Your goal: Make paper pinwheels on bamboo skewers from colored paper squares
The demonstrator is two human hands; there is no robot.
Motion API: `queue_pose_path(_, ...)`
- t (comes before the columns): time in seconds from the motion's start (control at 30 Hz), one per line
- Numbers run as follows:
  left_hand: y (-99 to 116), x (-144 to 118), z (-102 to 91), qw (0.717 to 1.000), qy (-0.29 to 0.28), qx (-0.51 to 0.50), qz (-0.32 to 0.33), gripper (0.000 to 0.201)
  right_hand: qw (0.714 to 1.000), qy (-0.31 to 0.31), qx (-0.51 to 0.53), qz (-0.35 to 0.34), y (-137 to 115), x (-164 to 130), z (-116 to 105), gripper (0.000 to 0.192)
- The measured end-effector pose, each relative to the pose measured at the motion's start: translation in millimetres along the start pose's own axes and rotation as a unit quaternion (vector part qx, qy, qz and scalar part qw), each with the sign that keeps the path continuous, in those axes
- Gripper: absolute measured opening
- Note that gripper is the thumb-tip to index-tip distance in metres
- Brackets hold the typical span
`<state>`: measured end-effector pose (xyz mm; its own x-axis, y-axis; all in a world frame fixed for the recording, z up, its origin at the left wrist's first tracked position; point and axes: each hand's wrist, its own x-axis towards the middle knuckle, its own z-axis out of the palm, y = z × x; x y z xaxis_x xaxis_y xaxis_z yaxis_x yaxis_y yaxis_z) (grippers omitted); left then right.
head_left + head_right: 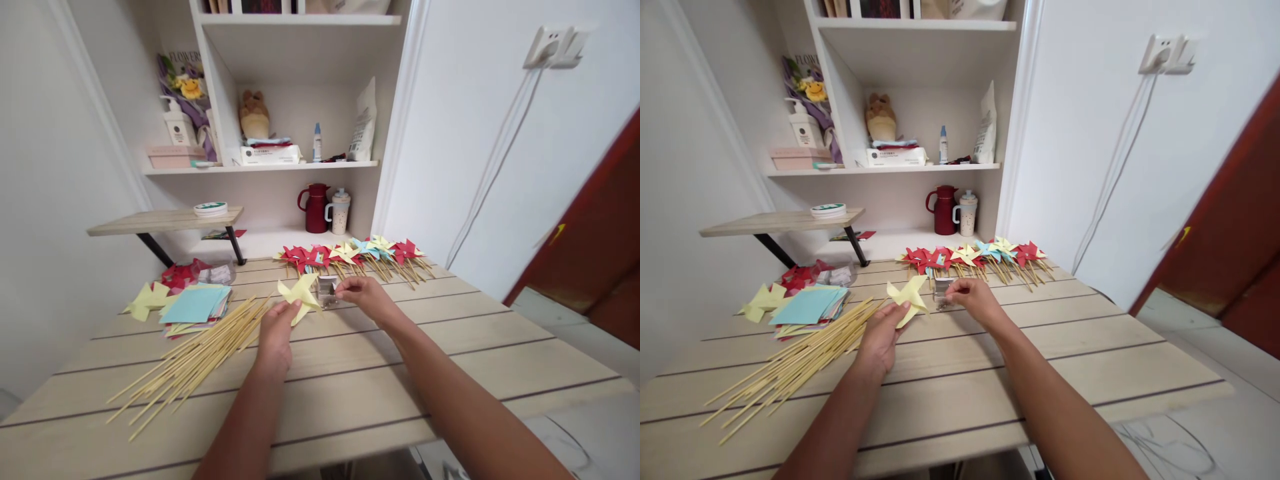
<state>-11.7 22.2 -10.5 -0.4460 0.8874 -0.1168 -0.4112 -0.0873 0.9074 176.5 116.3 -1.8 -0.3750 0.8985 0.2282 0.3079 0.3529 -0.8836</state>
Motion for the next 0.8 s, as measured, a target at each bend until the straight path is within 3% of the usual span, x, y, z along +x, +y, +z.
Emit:
queue_pose_path(0.2, 1.6, -2.9, 2.8, 0.997, 0.009, 0.021, 0.073, 0.022, 0.988, -0.012, 0.152, -0.001, -30.2, -15.9, 14.5, 0.022)
queue_pose_path(0.4, 0.7, -3.0, 4.7, 0.983, 0.012, 0.103, 0.150, 0.018, 0.973, -0.033, 0.229, -0.005, -36.5, -20.7, 21.3, 0.019)
queue_pose_path(0.63, -1.9, 2.2, 5.4, 0.933, 0.002, 0.215, 0.289, 0.014, 0.971, -0.058, 0.231, -0.024, -39.0, -24.1, 30.9, 0.014)
queue_pose_path(0.8, 0.2, -2.6, 9.6, 0.915, -0.018, 0.239, 0.325, 0.009, 0.971, -0.042, 0.235, -0.018, -42.1, -25.2, 33.4, 0.015)
